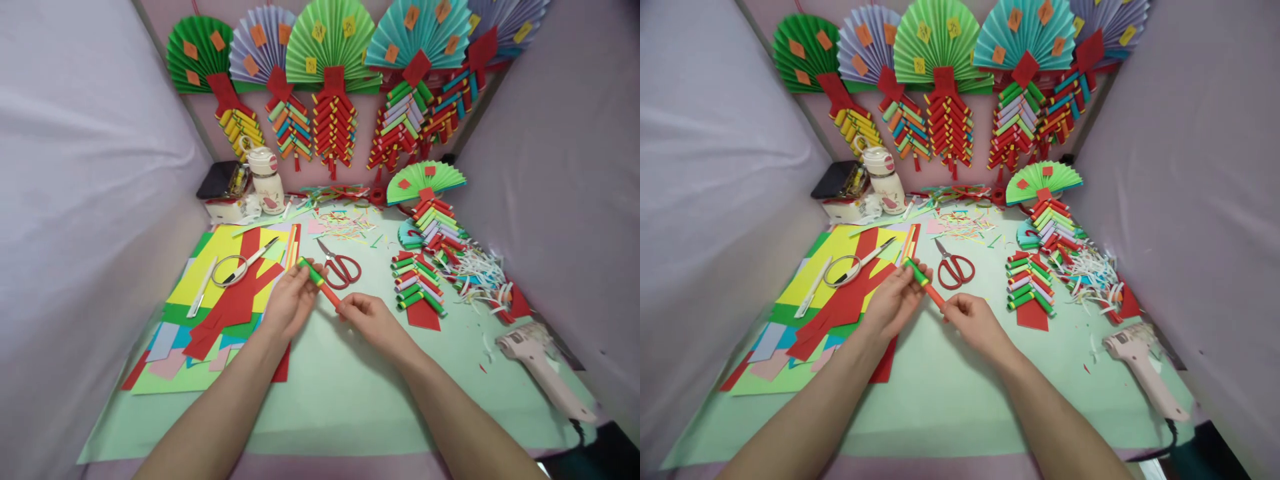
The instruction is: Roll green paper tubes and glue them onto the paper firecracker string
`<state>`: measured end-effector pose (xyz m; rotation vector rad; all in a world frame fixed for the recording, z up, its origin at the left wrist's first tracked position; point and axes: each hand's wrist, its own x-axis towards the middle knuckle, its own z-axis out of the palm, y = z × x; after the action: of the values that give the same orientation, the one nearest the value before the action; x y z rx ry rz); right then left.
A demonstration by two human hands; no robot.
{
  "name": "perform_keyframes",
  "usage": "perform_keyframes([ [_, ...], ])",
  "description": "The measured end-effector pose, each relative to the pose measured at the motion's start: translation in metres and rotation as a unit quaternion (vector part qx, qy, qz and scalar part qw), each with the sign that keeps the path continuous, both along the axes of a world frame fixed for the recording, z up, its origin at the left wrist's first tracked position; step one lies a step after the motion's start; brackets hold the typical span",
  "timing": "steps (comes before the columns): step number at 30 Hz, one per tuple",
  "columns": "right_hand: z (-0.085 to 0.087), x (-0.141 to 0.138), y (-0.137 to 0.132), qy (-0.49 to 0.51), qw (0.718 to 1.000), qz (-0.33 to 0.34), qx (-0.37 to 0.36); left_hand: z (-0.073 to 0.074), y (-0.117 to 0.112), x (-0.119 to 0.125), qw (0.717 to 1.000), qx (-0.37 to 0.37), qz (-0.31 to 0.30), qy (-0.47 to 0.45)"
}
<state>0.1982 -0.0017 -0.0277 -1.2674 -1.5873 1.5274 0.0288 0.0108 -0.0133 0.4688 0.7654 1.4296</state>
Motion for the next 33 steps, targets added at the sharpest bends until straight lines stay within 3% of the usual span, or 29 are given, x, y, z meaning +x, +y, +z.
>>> perform_keyframes([
  [3, -0.004, 0.000, -0.002, -0.118, 0.988, -0.010, 0.098, 0.003, 0.007, -0.014, 0.997, 0.001, 0.077, -0.026],
  [7, -0.011, -0.002, -0.002, -0.222, 0.936, -0.041, 0.270, 0.006, 0.003, -0.011, 0.998, 0.006, 0.069, -0.002],
  [12, -0.001, -0.001, -0.007, -0.071, 0.923, -0.135, 0.352, 0.002, -0.012, 0.016, 0.992, 0.022, -0.013, 0.122],
  [18, 0.003, -0.004, -0.011, 0.025, 0.952, -0.091, 0.293, -0.014, -0.020, 0.031, 0.947, 0.080, -0.034, 0.309],
  [23, -0.004, -0.006, -0.010, 0.037, 0.962, -0.086, 0.257, -0.021, -0.020, 0.032, 0.928, 0.114, -0.035, 0.354],
  [33, -0.002, -0.009, -0.010, 0.082, 0.977, -0.069, 0.186, -0.021, -0.022, 0.032, 0.881, 0.131, -0.027, 0.454],
])
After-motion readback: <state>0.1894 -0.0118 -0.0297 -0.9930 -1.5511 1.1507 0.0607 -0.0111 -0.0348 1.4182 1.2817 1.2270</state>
